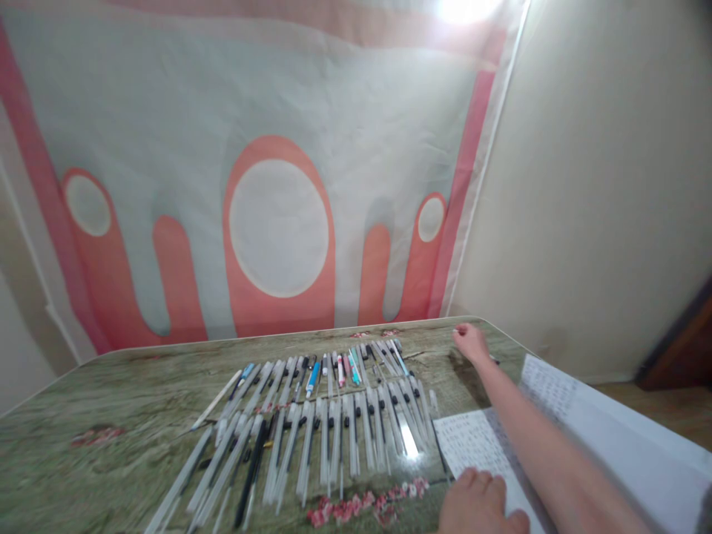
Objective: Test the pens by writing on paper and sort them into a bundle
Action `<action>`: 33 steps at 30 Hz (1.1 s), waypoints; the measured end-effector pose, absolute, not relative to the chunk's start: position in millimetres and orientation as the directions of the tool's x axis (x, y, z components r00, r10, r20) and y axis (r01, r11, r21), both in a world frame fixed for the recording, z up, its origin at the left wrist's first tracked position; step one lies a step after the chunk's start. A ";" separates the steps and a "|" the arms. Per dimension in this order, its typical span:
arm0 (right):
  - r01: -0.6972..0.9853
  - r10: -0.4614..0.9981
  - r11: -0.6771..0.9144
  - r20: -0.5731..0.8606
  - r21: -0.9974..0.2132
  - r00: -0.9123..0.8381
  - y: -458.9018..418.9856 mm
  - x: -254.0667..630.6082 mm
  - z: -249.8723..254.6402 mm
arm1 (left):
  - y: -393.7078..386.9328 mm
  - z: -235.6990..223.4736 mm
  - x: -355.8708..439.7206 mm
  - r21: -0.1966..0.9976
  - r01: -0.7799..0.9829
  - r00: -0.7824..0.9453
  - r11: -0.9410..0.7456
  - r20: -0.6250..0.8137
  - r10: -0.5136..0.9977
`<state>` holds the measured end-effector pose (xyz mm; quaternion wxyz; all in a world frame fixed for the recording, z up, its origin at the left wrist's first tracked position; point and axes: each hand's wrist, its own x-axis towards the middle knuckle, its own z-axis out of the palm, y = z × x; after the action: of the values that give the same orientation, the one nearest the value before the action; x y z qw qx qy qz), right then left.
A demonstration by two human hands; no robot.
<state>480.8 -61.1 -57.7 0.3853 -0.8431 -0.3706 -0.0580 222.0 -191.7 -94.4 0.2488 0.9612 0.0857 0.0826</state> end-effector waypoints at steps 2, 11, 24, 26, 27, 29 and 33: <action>0.714 0.702 -0.325 0.347 -0.620 0.622 -38.1 459.1 -58.4 | -191.8 -97.9 225.5 0.505 0.121 0.967 -0.854 0.133 0.216; 0.784 0.843 -0.126 0.351 -0.607 0.407 -13.0 385.3 -80.8 | -170.3 -71.1 211.8 0.558 0.031 0.970 -0.829 0.182 0.159; 0.856 0.917 -0.212 0.207 -0.471 0.341 -20.9 377.5 -65.1 | -55.1 -4.0 183.9 0.637 0.236 0.854 -0.734 0.224 0.470; 0.863 0.920 -0.234 0.184 -0.448 0.345 -21.7 379.2 -63.6 | -52.6 -10.6 182.5 0.654 0.224 0.851 -0.722 0.231 0.472; 0.865 0.921 -0.245 0.173 -0.438 0.348 -22.1 380.0 -62.9 | -51.9 -12.6 181.8 0.662 0.221 0.851 -0.716 0.228 0.473; 0.869 0.922 -0.265 0.153 -0.418 0.355 -23.0 380.9 -61.3 | -50.8 -14.6 180.9 0.673 0.223 0.852 -0.705 0.216 0.476; 0.872 0.923 -0.302 0.111 -0.386 0.369 -25.7 378.8 -56.6 | -49.1 -14.7 180.8 0.674 0.236 0.859 -0.700 0.192 0.474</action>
<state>378.8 -25.7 -56.6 0.1942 -0.8043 -0.5577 0.0658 180.8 -49.1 -14.7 0.3338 0.9046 0.1964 0.1783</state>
